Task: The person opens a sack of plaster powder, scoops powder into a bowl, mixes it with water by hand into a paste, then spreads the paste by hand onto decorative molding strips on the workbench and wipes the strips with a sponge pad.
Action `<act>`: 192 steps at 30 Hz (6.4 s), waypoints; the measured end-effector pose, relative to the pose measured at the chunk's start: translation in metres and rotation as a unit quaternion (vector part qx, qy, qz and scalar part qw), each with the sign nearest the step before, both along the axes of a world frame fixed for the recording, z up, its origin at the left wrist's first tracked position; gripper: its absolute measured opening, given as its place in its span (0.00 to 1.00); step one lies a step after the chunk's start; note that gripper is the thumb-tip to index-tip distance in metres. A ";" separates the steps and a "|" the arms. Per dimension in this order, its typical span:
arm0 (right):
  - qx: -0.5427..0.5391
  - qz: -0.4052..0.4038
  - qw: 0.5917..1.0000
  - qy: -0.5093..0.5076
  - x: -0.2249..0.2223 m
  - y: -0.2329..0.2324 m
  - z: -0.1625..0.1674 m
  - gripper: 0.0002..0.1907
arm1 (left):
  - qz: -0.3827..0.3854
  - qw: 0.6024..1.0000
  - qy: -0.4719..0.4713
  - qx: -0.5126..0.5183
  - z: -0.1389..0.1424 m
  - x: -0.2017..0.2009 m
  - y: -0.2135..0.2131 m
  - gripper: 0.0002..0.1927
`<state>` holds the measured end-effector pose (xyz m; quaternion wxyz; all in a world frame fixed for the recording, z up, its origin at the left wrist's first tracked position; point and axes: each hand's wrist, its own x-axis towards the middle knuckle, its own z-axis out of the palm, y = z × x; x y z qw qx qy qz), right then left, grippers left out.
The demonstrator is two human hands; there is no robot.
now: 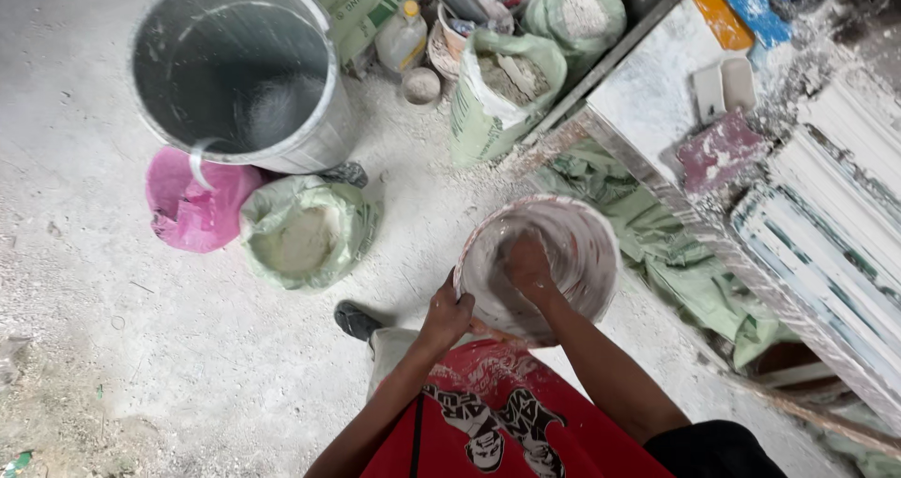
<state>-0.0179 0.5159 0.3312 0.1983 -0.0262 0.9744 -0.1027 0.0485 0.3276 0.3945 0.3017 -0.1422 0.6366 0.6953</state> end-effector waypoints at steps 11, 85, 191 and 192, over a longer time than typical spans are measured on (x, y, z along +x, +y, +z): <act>0.142 0.232 0.957 0.101 0.011 0.068 -0.005 0.37 | 0.049 0.998 -0.015 0.035 -0.003 0.001 0.037 0.34; -0.078 0.124 0.988 -0.045 -0.001 0.010 -0.034 0.25 | 0.054 0.995 0.030 -0.076 -0.010 0.021 -0.002 0.34; -0.062 -0.129 0.990 0.015 -0.250 0.286 0.008 0.27 | -0.308 0.911 0.198 -0.190 0.058 -0.364 0.250 0.39; -0.050 -0.155 0.987 -0.008 -0.251 0.290 0.010 0.25 | -0.310 0.916 0.185 -0.177 0.057 -0.363 0.250 0.40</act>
